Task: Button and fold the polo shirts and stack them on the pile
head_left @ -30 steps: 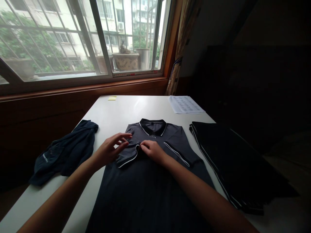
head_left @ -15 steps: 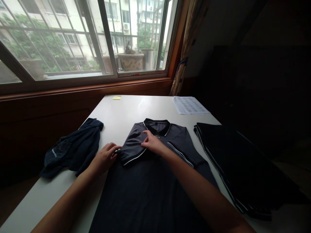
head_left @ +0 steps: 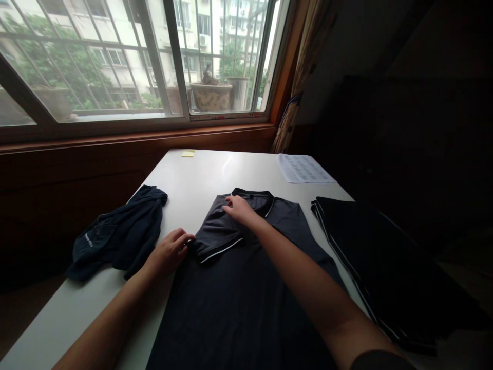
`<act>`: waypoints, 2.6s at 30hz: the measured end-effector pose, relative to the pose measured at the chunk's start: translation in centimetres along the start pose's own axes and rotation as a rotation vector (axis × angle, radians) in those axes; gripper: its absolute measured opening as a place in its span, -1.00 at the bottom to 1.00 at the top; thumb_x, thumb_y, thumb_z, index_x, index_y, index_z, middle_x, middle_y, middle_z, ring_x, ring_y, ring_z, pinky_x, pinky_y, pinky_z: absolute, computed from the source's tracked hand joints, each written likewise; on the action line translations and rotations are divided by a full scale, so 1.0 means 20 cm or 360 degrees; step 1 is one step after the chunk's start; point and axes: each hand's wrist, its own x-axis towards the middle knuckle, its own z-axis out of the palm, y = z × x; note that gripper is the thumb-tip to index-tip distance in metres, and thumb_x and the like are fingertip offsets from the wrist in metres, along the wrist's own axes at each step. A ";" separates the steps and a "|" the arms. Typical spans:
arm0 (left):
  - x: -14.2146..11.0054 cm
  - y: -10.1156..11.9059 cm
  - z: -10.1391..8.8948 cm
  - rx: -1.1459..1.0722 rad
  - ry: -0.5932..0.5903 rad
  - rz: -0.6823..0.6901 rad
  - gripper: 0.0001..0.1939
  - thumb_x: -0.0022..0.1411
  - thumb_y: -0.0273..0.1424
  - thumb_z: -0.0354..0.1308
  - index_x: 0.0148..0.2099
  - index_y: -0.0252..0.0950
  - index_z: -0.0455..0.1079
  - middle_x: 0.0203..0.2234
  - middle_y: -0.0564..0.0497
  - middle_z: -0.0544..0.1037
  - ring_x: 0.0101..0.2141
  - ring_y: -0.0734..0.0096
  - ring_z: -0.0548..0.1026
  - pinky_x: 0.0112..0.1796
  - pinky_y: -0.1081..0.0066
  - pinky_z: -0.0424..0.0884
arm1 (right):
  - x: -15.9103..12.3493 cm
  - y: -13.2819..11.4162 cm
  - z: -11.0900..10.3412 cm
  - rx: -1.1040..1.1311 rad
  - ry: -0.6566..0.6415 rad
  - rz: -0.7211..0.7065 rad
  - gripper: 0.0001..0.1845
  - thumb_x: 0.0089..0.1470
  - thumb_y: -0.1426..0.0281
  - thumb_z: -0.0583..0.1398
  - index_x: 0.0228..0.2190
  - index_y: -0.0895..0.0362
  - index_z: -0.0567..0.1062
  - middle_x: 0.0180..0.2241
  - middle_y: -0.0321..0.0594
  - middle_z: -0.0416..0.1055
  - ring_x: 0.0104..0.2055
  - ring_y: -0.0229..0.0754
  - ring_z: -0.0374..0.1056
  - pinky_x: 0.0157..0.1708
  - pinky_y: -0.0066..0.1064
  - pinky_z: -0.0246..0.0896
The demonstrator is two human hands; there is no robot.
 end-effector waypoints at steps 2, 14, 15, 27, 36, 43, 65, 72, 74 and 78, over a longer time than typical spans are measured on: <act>0.00 0.00 0.00 0.0006 0.0003 0.0022 -0.67 0.28 -0.53 0.03 0.01 -0.15 0.46 -0.25 -0.04 0.47 -0.27 0.34 0.49 -0.20 0.36 0.47 | 0.07 -0.03 0.03 0.0008 0.0007 0.0028 -0.54 0.14 0.32 0.27 0.06 0.14 0.43 -0.04 -0.04 0.46 0.06 -0.05 0.37 0.12 -0.27 0.18; 0.00 -0.01 -0.02 -0.0092 -0.0019 0.0020 -0.70 0.33 -0.49 0.02 0.04 -0.16 0.44 -0.25 -0.04 0.44 -0.29 0.37 0.47 -0.21 0.40 0.46 | 0.32 -0.11 0.02 0.0317 -0.0414 0.0312 -0.16 -0.15 0.30 0.46 0.14 0.10 0.30 -0.16 -0.10 0.51 -0.21 -0.11 0.45 -0.21 -0.30 0.39; 0.00 -0.01 -0.02 -0.0094 -0.0036 0.0019 -0.69 0.33 -0.50 0.02 0.05 -0.16 0.43 -0.25 -0.04 0.44 -0.28 0.37 0.47 -0.20 0.41 0.46 | 0.32 -0.11 0.01 0.0349 -0.0458 0.0327 -0.19 -0.13 0.30 0.45 0.13 0.09 0.32 -0.18 -0.11 0.52 -0.24 -0.14 0.45 -0.24 -0.31 0.39; -0.01 -0.02 -0.02 -0.0112 -0.0050 0.0057 -0.64 0.29 -0.58 0.02 0.05 -0.19 0.46 -0.24 -0.03 0.44 -0.23 0.36 0.46 -0.15 0.39 0.44 | 0.42 -0.05 0.03 0.0347 -0.0353 0.0274 -0.50 0.01 0.46 0.34 0.02 0.10 0.47 -0.21 -0.18 0.52 -0.23 -0.17 0.42 -0.26 -0.42 0.33; -0.02 -0.05 -0.03 0.0046 -0.0090 0.0111 -0.70 0.31 -0.51 0.12 0.05 -0.14 0.46 -0.20 -0.03 0.44 -0.23 0.35 0.45 -0.20 0.39 0.44 | 0.44 -0.08 0.15 0.0266 -0.0125 0.0166 -0.57 0.06 0.45 0.29 0.00 0.07 0.50 -0.20 -0.27 0.54 -0.21 -0.23 0.45 -0.14 -0.45 0.30; 0.01 -0.02 0.02 0.0139 -0.0061 0.0178 -0.72 0.29 -0.57 0.11 0.00 -0.21 0.42 -0.18 -0.06 0.45 -0.19 0.29 0.43 -0.15 0.34 0.44 | 0.43 -0.08 0.12 0.0199 -0.0136 0.0179 -0.51 0.08 0.24 0.31 0.04 0.11 0.47 -0.16 -0.17 0.54 -0.23 -0.18 0.46 -0.16 -0.40 0.31; 0.01 0.06 -0.04 0.0243 -0.0151 0.0349 -0.76 0.29 -0.57 0.09 -0.02 -0.24 0.37 0.02 -0.10 0.47 -0.01 0.20 0.42 0.03 0.16 0.44 | 0.37 -0.09 0.16 -0.0010 0.0002 -0.0084 -0.67 0.18 0.35 0.26 -0.01 0.06 0.49 -0.18 -0.22 0.56 -0.14 -0.18 0.45 -0.08 -0.41 0.28; 0.01 0.06 -0.05 0.0179 -0.0153 0.0390 -0.54 0.28 -0.60 0.08 0.19 -0.17 0.33 0.05 -0.08 0.48 -0.01 0.23 0.44 0.05 0.14 0.46 | 0.18 -0.08 0.03 -0.0163 0.0101 -0.0376 -0.52 0.16 0.22 0.30 0.06 0.15 0.43 -0.03 -0.03 0.40 0.00 -0.07 0.36 0.11 -0.23 0.19; 0.01 0.05 -0.04 0.0195 -0.0140 0.0392 -0.56 0.28 -0.61 0.08 0.15 -0.17 0.37 -0.01 -0.08 0.51 -0.06 0.23 0.45 0.01 0.15 0.49 | 0.07 -0.07 -0.03 -0.0239 0.0075 -0.0719 -0.62 0.12 0.23 0.34 -0.06 0.12 0.50 -0.05 -0.06 0.38 0.01 -0.04 0.32 0.11 -0.18 0.18; 0.01 0.03 -0.02 0.0115 -0.0107 0.0293 -0.58 0.30 -0.60 0.08 0.16 -0.21 0.36 -0.12 -0.08 0.54 -0.12 0.24 0.46 -0.06 0.23 0.50 | -0.20 -0.06 -0.08 -0.0273 -0.0350 -0.1372 -0.70 0.12 0.18 0.33 -0.14 0.06 0.53 -0.14 -0.15 0.42 -0.07 -0.10 0.32 -0.03 -0.26 0.27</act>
